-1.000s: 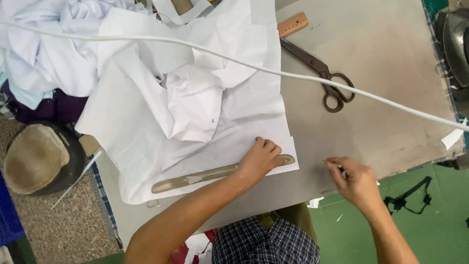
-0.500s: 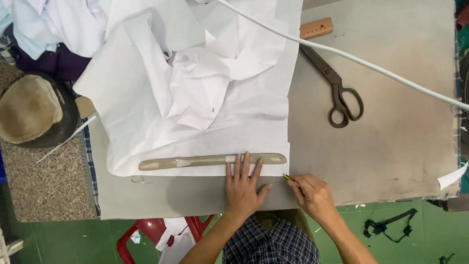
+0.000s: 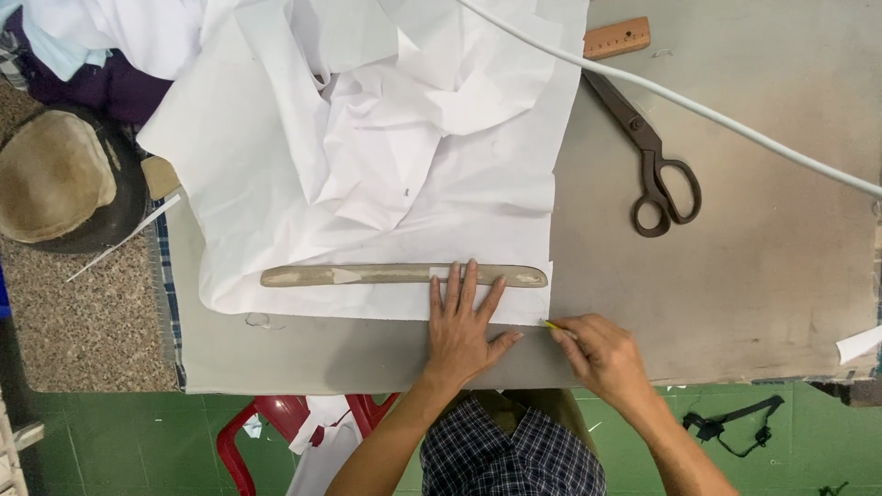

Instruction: The person uses shears to trim a small white fabric piece, then lays out a larger white fabric sheet on the table. They place a curved wooden template on the fabric, trace its outline with a pencil, and cut along the marked line with shears. The cut fabric piece is then set aside.

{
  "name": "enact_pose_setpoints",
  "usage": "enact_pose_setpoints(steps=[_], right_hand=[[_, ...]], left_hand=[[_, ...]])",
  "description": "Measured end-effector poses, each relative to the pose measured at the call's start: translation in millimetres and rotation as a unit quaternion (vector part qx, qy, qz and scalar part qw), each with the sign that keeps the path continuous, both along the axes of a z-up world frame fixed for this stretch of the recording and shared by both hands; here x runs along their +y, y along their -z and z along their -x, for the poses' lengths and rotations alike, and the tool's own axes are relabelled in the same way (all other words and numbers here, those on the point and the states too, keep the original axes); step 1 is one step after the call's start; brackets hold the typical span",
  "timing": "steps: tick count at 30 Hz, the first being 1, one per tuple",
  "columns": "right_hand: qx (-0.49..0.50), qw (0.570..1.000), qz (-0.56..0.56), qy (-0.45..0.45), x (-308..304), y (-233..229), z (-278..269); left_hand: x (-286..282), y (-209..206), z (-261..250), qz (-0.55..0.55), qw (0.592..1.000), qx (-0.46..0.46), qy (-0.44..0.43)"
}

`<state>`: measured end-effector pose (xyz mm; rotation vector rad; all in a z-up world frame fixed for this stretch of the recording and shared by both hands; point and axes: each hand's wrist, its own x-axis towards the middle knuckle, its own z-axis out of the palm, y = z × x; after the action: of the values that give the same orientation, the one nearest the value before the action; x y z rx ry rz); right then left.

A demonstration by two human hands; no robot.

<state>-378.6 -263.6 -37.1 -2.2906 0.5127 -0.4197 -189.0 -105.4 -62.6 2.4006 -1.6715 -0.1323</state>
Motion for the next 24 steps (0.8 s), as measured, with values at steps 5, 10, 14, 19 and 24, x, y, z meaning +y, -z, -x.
enact_pose_setpoints(steps=[5, 10, 14, 19, 24], right_hand=[[0.032, 0.984, -0.093, 0.147, -33.1, -1.0, -11.1], [0.019, 0.988, -0.138, 0.068, -49.2, -21.9, -68.7], [0.024, 0.988, -0.151, 0.012, -48.5, -17.9, -103.0], [0.045, 0.991, -0.122, -0.042, -48.3, -8.4, -119.1], [0.056, 0.99, -0.121, -0.046, -50.4, -10.1, -120.0]], left_hand=[[1.9, 19.9, 9.4, 0.07, 0.996, 0.037, -0.028], [-1.5, 19.7, 20.0, 0.075, 0.996, -0.003, -0.053], [0.4, 24.1, 20.5, 0.075, 0.996, 0.01, -0.056], [2.0, 28.6, 21.3, 0.07, 0.995, 0.031, -0.059], [0.8, 22.8, 19.1, 0.073, 0.995, 0.037, -0.062]])
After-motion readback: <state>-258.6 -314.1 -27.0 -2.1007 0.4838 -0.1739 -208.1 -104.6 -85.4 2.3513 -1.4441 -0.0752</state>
